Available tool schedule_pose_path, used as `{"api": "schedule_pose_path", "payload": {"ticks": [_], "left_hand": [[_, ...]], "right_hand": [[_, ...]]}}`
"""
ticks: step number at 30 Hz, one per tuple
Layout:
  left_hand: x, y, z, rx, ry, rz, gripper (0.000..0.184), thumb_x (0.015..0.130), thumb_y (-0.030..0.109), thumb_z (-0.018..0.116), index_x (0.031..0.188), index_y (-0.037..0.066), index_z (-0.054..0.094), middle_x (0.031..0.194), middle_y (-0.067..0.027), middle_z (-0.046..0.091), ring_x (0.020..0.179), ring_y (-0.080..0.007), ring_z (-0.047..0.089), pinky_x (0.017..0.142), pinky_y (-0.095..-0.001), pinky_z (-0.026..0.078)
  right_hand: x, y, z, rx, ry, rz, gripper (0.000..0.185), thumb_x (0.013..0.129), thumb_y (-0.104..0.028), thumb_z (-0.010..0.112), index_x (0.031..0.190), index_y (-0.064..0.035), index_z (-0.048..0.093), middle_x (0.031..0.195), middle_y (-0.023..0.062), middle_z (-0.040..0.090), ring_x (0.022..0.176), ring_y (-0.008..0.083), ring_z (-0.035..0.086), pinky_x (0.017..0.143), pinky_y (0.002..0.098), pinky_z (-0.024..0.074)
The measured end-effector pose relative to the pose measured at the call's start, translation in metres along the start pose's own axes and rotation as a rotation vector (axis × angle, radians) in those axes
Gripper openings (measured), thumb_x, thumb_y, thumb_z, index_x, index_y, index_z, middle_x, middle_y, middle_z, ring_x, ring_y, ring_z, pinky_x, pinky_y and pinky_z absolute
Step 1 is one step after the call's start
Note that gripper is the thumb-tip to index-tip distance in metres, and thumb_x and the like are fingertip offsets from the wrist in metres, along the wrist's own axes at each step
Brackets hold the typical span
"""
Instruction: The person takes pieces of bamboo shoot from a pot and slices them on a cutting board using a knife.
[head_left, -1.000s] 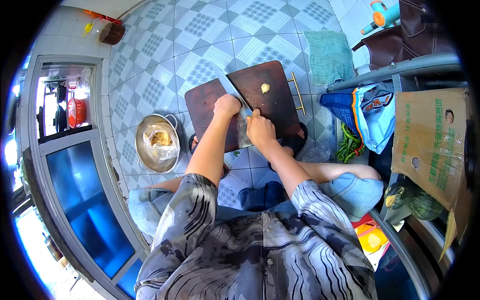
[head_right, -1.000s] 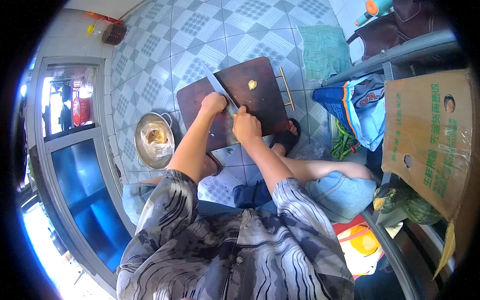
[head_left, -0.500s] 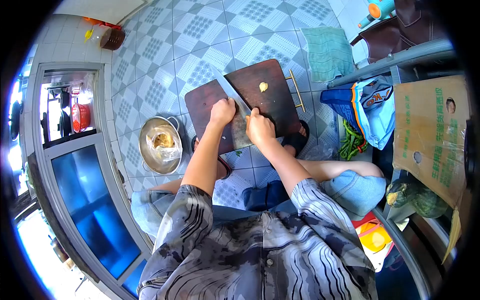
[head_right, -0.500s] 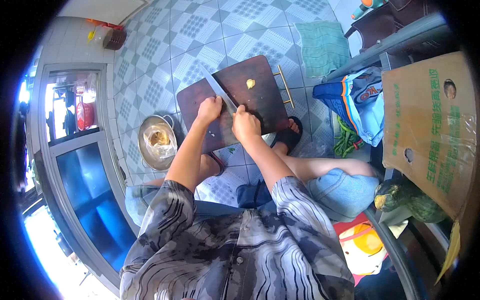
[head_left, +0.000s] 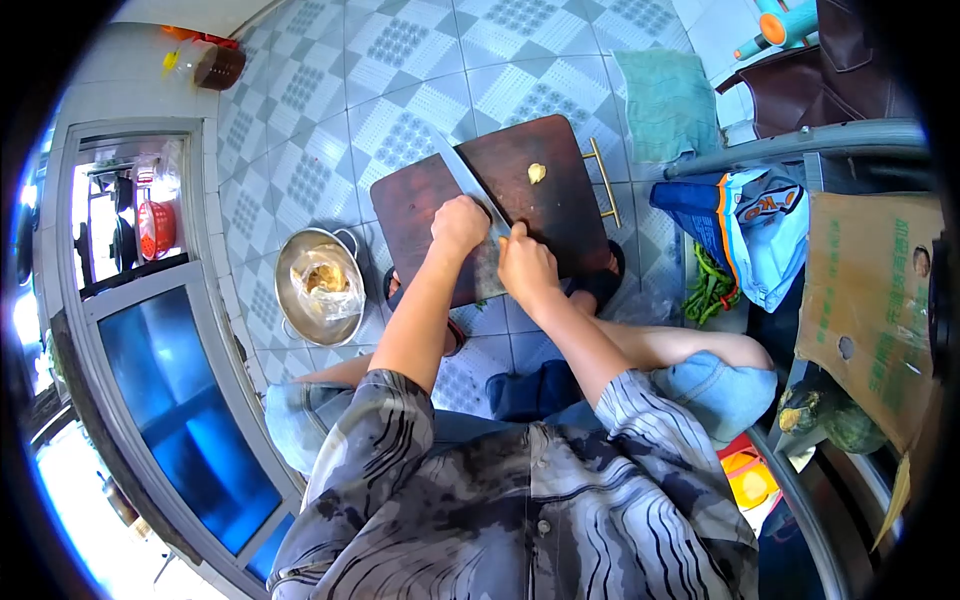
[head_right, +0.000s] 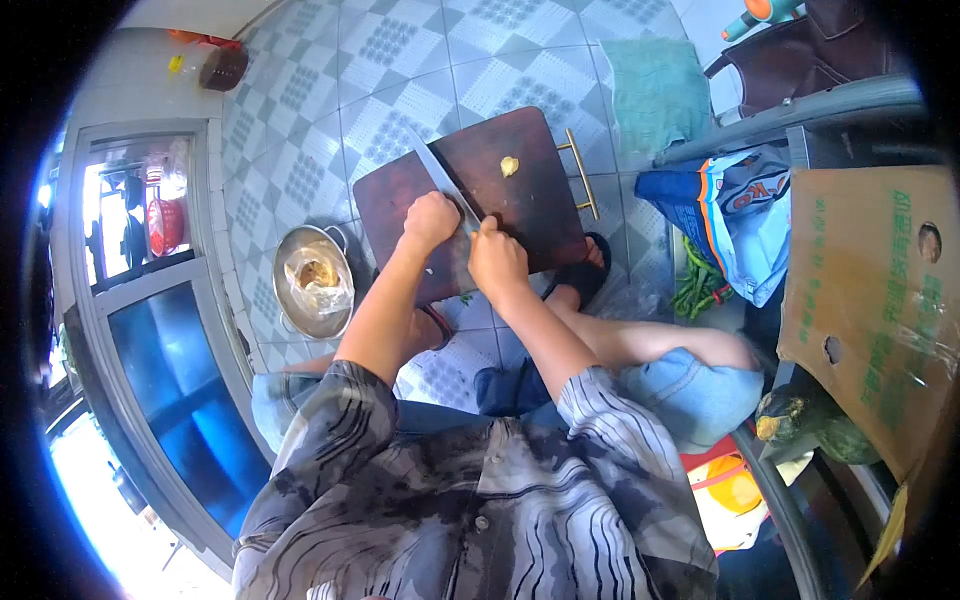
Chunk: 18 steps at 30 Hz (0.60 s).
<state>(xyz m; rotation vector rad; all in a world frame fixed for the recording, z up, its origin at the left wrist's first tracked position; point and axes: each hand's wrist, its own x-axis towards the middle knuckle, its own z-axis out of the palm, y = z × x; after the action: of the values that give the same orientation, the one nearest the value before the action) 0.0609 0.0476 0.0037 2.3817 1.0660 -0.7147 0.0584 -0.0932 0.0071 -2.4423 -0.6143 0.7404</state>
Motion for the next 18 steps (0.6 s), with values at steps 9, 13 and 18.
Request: {"api": "schedule_pose_path", "payload": {"ticks": [9, 13, 18], "left_hand": [[-0.004, -0.001, 0.006, -0.088, 0.041, -0.041, 0.033, 0.078, 0.019, 0.052, 0.094, -0.006, 0.066, 0.101, -0.028, 0.063, 0.099, -0.0385, 0.061, 0.088, -0.0417, 0.048], [-0.006, 0.0, 0.006, -0.06, 0.053, -0.014, 0.031, 0.077, 0.018, 0.051, 0.092, -0.005, 0.067, 0.1, -0.0288, 0.062, 0.098, -0.0396, 0.061, 0.087, -0.0425, 0.049], [-0.003, -0.001, 0.008, -0.072, 0.043, -0.018, 0.032, 0.077, 0.019, 0.051, 0.091, -0.005, 0.067, 0.1, -0.0291, 0.062, 0.098, -0.0401, 0.061, 0.087, -0.0432, 0.048]], "right_hand": [[0.015, -0.01, 0.011, 0.038, 0.077, -0.026, 0.022, 0.09, -0.021, 0.05, 0.09, 0.0005, 0.046, 0.075, 0.0249, 0.064, 0.072, 0.0389, 0.065, 0.066, 0.0465, 0.0527], [-0.02, 0.009, 0.014, 0.016, 0.003, 0.031, 0.025, 0.091, -0.022, 0.048, 0.092, 0.0027, 0.043, 0.069, 0.027, 0.062, 0.068, 0.044, 0.063, 0.063, 0.052, 0.0501], [0.009, -0.009, 0.008, 0.01, 0.027, -0.018, 0.02, 0.088, -0.017, 0.051, 0.091, 0.0022, 0.044, 0.072, 0.0264, 0.063, 0.071, 0.0423, 0.064, 0.065, 0.049, 0.0516]]}}
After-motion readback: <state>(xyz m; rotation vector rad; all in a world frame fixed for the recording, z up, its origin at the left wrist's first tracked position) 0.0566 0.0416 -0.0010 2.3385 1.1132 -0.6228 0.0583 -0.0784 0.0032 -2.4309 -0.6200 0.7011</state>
